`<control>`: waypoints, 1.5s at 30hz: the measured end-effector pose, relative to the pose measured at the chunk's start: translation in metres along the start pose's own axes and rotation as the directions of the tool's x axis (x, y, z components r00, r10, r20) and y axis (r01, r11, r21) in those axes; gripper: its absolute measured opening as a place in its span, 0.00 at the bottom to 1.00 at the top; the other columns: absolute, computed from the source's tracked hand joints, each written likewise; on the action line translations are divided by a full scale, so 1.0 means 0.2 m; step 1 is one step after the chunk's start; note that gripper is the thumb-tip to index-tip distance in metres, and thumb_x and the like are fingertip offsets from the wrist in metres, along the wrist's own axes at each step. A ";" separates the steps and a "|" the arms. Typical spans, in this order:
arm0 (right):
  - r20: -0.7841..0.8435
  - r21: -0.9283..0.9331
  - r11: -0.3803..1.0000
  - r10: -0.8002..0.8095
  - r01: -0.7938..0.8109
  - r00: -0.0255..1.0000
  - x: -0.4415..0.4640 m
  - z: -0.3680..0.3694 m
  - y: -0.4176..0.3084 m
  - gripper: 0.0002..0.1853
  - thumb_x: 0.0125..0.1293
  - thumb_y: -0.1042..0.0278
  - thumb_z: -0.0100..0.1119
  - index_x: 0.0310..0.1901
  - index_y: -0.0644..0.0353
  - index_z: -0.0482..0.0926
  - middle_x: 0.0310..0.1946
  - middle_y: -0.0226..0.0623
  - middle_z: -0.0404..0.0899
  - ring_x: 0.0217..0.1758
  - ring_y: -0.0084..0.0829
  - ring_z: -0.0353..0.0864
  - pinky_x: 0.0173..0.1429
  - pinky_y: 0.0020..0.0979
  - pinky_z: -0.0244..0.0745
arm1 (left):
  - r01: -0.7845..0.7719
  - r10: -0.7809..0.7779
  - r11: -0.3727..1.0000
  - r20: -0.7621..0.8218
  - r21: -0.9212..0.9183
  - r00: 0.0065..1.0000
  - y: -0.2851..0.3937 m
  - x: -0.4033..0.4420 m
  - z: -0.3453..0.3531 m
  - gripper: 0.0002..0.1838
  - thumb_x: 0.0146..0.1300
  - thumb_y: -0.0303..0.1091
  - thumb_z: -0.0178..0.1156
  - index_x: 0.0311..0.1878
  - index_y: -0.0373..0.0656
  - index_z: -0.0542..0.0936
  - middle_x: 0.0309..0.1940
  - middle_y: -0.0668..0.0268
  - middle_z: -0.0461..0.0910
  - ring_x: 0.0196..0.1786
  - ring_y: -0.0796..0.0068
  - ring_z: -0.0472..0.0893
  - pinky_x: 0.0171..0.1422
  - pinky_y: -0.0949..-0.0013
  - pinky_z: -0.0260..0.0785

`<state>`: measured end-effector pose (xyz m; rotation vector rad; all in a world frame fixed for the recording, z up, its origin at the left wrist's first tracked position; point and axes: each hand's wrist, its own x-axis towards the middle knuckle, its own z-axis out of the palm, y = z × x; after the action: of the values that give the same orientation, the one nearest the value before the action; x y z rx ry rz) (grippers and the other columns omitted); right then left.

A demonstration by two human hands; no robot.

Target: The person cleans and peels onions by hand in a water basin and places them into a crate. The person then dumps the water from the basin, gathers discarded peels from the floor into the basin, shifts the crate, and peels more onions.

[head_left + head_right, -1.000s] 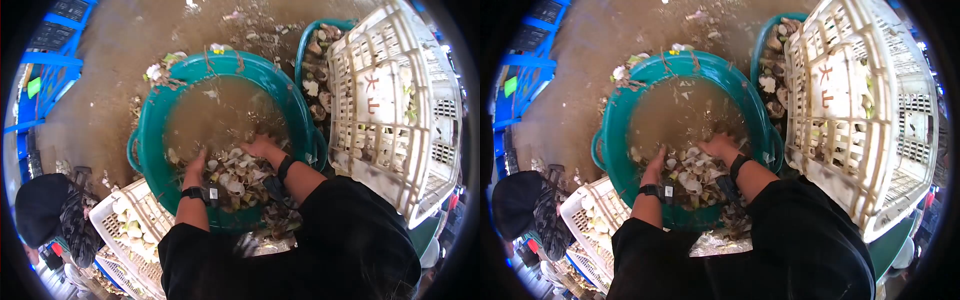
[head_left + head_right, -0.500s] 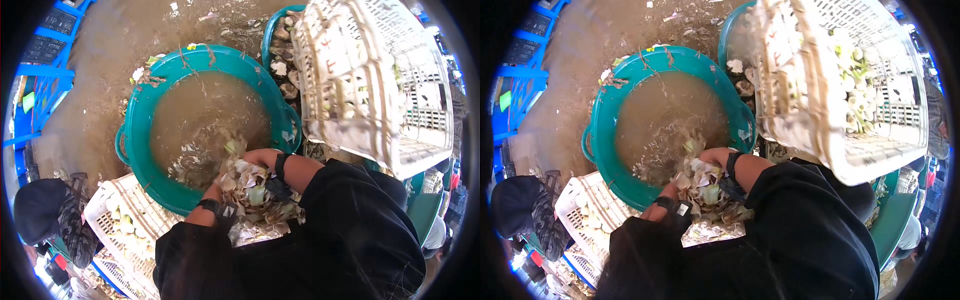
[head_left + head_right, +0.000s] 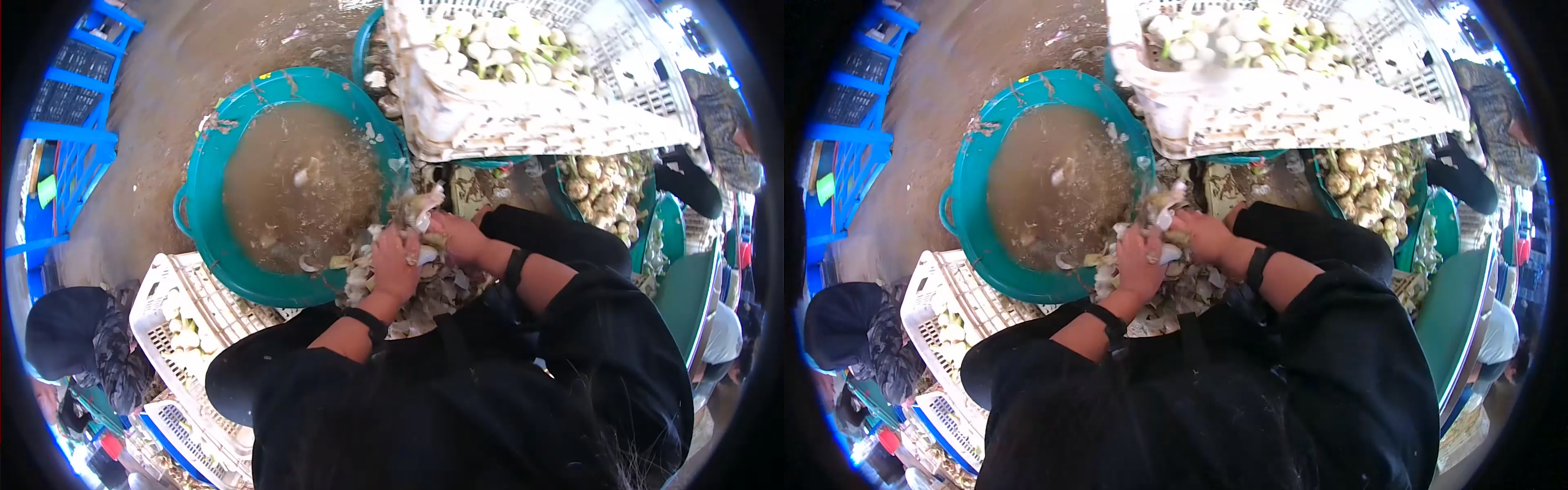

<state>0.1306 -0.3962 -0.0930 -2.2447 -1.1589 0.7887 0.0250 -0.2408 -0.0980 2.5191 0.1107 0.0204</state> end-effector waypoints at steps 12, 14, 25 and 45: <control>0.198 0.565 0.728 0.338 -0.389 0.920 0.15 0.07 0.10 0.18 0.50 0.65 0.57 0.45 0.58 0.75 0.34 0.43 0.79 0.36 0.44 0.78 0.41 0.35 0.72 | -0.595 0.132 0.802 0.956 0.053 0.263 0.12 -0.09 0.17 0.34 0.51 0.49 0.56 0.60 0.43 0.65 0.62 0.40 0.53 0.66 0.41 0.47 0.68 0.54 0.45; 0.192 0.410 0.833 0.320 -0.372 0.928 0.17 0.28 0.17 0.23 0.48 0.62 0.59 0.48 0.58 0.73 0.38 0.45 0.78 0.40 0.43 0.77 0.43 0.35 0.72 | -0.242 0.179 0.964 0.941 -0.109 0.288 0.07 -0.11 0.08 0.27 0.52 0.47 0.55 0.53 0.42 0.72 0.53 0.42 0.67 0.58 0.47 0.65 0.61 0.58 0.58; 0.221 0.006 0.856 0.503 -0.517 0.836 0.10 0.30 0.06 0.40 0.40 0.53 0.66 0.56 0.60 0.64 0.47 0.45 0.74 0.48 0.42 0.75 0.50 0.38 0.70 | 0.123 -0.138 0.990 0.232 0.075 0.963 0.06 0.02 -0.24 0.23 0.52 0.46 0.58 0.48 0.43 0.73 0.43 0.47 0.74 0.46 0.50 0.74 0.50 0.57 0.66; -0.501 0.027 0.999 0.032 -0.022 0.865 -0.09 -0.11 -0.36 0.08 0.59 0.63 0.47 0.31 0.57 0.74 0.28 0.40 0.77 0.32 0.41 0.79 0.36 0.41 0.74 | 0.318 -0.396 -0.138 0.346 -0.938 0.851 0.09 0.08 -0.43 0.13 0.61 0.43 0.47 0.40 0.44 0.71 0.27 0.65 0.73 0.22 0.76 0.70 0.21 0.78 0.59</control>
<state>0.0967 -0.3782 -0.0266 -2.2586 -0.8589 0.1896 0.0383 -0.2032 -0.0175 0.8317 0.6047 -0.0463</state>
